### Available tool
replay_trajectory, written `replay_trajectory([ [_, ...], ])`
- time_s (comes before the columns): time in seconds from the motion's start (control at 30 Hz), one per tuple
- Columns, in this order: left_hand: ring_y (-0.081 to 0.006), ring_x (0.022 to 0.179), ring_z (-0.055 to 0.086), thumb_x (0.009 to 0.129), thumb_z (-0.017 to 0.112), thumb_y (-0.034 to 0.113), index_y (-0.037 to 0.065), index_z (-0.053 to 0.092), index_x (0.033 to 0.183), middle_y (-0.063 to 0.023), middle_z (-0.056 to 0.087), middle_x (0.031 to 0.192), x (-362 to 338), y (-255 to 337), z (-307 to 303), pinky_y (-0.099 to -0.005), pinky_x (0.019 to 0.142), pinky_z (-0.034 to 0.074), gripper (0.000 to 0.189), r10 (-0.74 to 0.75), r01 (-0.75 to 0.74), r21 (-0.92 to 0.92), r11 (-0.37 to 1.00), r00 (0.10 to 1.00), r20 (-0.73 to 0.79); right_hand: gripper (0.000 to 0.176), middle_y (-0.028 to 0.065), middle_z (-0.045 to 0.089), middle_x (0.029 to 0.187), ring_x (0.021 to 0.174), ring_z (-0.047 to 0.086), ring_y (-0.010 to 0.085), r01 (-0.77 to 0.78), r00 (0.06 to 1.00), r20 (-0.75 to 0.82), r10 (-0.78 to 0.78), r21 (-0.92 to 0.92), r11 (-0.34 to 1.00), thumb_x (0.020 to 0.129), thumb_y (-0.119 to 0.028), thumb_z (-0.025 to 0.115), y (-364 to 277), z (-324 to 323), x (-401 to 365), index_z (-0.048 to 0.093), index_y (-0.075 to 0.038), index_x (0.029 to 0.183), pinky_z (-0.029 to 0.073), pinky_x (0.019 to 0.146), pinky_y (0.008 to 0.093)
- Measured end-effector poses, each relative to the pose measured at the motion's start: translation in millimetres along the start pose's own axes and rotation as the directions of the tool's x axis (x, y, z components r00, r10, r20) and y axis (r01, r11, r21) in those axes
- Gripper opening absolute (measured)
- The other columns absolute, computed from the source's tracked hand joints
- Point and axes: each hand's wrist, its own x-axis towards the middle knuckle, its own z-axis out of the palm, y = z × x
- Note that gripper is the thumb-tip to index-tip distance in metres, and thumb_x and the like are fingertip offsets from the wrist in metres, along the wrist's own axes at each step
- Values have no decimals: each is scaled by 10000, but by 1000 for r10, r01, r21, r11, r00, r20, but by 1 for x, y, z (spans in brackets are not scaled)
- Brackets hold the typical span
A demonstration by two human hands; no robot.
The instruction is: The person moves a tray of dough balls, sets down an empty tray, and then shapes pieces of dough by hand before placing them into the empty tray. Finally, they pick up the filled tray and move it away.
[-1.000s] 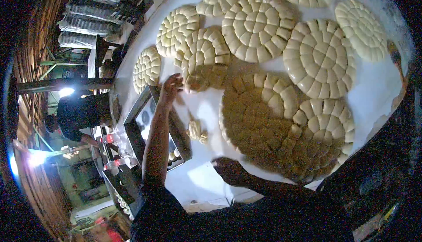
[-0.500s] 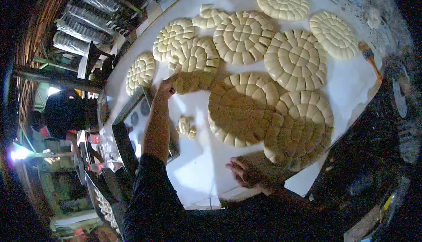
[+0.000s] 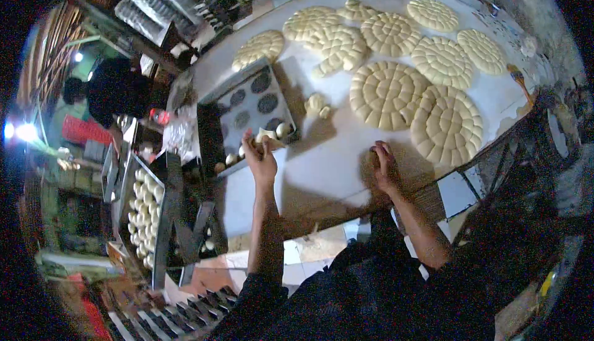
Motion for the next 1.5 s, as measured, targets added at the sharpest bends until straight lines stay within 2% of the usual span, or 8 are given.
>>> replay_trajectory([
  [0.27,-262,650,564,975,446,264,3,450,1035,-128,552,801,-117,-26,-37,-372,609,466,267,-341,278,225,934,882,325,120,175,555,881,814,537,340,343,939,88,-332,-206,916,877,-92,516,-74,-8,-1,543,-1,950,443,751,406],
  [0.33,-326,852,555,913,515,213,9,518,977,-177,553,934,-157,-95,-47,-449,758,446,214,122,-600,559,573,736,666,110,190,559,853,818,534,374,425,898,247,-364,-271,864,856,-59,534,-63,-21,-7,548,17,934,434,726,439],
  [0.7,-362,952,507,826,591,189,78,578,1006,-156,546,1001,-98,-67,59,-440,852,419,211,-269,40,550,834,900,343,226,227,520,892,879,491,429,479,822,496,-281,-334,812,715,-191,538,-76,18,40,522,-5,843,372,875,561],
  [0.87,-329,1043,566,884,532,210,41,623,924,-126,644,1022,-214,-107,26,-460,1014,365,197,278,-472,438,766,856,437,238,217,568,881,921,533,408,810,422,737,-529,-44,585,705,-149,592,-51,-37,19,572,29,863,364,1029,527],
  [0.97,-334,876,561,774,594,111,91,607,909,-106,620,938,-117,-54,-17,-456,840,434,137,-346,-140,712,688,800,491,194,206,564,870,891,530,392,784,485,727,-486,-115,610,723,-142,601,-41,-38,63,578,10,843,374,998,555],
  [1.17,-345,905,542,730,631,105,70,588,965,-112,592,942,-72,-77,69,-437,818,426,241,-87,-55,597,800,974,207,236,208,551,935,977,505,420,661,674,569,-471,-181,728,734,-159,589,-64,30,59,562,23,881,327,1020,578],
  [1.33,-339,930,580,765,641,121,37,574,983,-137,599,940,-148,-58,27,-467,860,455,243,156,-389,443,808,866,476,202,159,573,821,908,547,341,882,274,771,-575,38,470,728,-209,614,-40,-35,59,586,-17,783,418,970,464],
  [1.5,-329,858,564,756,633,143,89,617,879,-97,615,877,-78,-70,14,-439,782,443,135,-55,-113,768,630,980,189,170,219,544,908,970,516,410,720,605,644,-468,-191,667,744,-127,563,-55,-5,108,533,19,826,377,984,527],
])
